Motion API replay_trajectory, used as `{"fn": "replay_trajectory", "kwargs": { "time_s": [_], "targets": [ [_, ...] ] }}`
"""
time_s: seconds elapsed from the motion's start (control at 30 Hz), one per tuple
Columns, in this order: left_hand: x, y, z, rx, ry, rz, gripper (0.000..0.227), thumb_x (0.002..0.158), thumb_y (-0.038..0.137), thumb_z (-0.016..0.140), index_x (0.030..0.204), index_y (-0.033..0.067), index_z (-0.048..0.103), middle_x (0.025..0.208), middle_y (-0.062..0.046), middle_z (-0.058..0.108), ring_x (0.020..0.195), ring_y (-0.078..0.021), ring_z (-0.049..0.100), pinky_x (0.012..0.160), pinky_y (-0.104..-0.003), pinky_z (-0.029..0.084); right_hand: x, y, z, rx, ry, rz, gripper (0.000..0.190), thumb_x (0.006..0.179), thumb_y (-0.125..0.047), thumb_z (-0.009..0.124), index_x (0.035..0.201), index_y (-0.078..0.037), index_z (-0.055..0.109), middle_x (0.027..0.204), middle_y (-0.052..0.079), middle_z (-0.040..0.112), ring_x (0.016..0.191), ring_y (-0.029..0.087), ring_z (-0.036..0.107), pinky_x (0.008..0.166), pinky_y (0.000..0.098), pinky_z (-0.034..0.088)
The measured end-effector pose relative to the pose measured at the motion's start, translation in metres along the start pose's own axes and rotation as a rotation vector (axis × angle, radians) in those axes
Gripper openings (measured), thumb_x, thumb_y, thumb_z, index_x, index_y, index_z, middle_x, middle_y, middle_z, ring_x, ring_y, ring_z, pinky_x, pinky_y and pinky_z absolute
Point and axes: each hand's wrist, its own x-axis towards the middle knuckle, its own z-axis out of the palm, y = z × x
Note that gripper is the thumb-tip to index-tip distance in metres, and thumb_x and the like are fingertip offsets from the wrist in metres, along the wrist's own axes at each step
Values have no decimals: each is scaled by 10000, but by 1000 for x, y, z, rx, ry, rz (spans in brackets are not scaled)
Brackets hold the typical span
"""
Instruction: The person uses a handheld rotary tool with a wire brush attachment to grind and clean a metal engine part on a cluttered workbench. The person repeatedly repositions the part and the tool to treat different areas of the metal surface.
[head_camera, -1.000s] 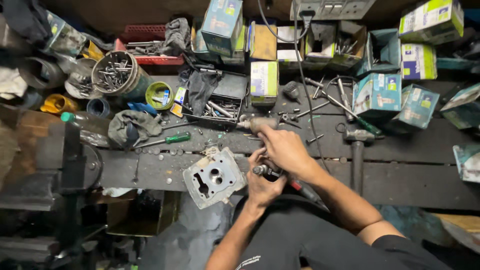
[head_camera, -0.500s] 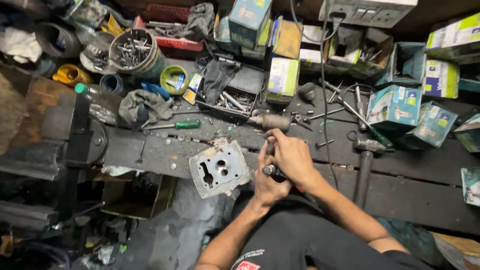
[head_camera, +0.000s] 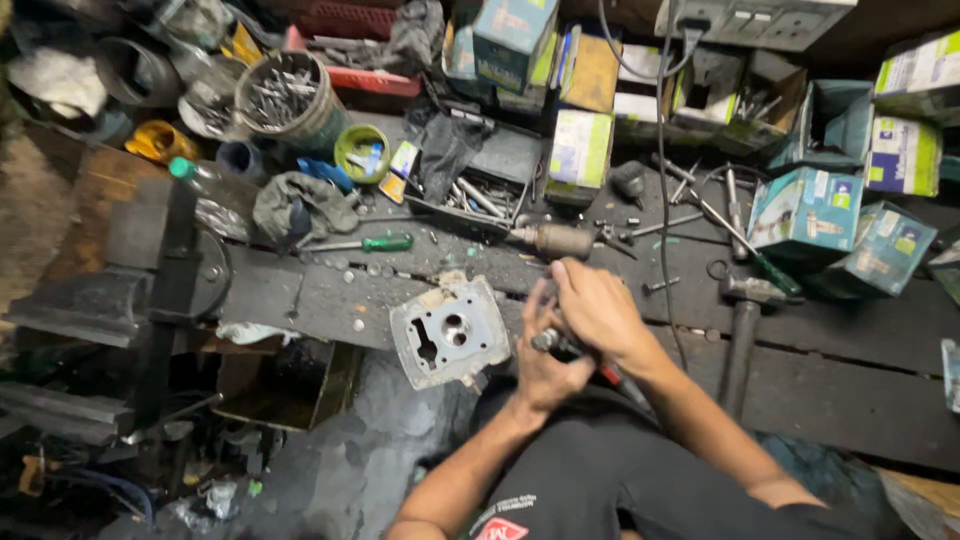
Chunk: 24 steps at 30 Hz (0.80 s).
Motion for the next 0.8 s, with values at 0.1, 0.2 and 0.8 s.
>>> {"fn": "replay_trajectory", "kwargs": {
  "time_s": [0.1, 0.2, 0.8],
  "targets": [
    [-4, 0, 0, -23, 67, 117, 977, 734, 105, 839, 1545, -9, 308, 995, -72, 732, 1073, -307, 747, 1209, -427, 459, 10, 25, 34, 85, -105, -5, 276, 1049, -252, 470, 1077, -53, 658, 923, 222, 722, 850, 435, 685, 747, 534, 528],
    [-7, 0, 0, -73, 59, 83, 1050, 716, 80, 847, 1567, -40, 245, 993, -75, 700, 1088, -280, 697, 1177, -435, 450, 2, -6, -13, 94, -134, -102, 275, 1014, -234, 498, 1132, -58, 674, 996, 207, 734, 891, 416, 696, 752, 507, 541],
    [-9, 8, -1, -139, 72, 27, 1063, 722, 80, 850, 1576, -41, 228, 819, -14, 637, 810, -166, 670, 1014, -385, 520, 2, -2, -9, -51, -40, -250, 296, 809, -62, 646, 1105, -74, 641, 1003, 159, 719, 933, 392, 685, 764, 504, 538]
  ]
}}
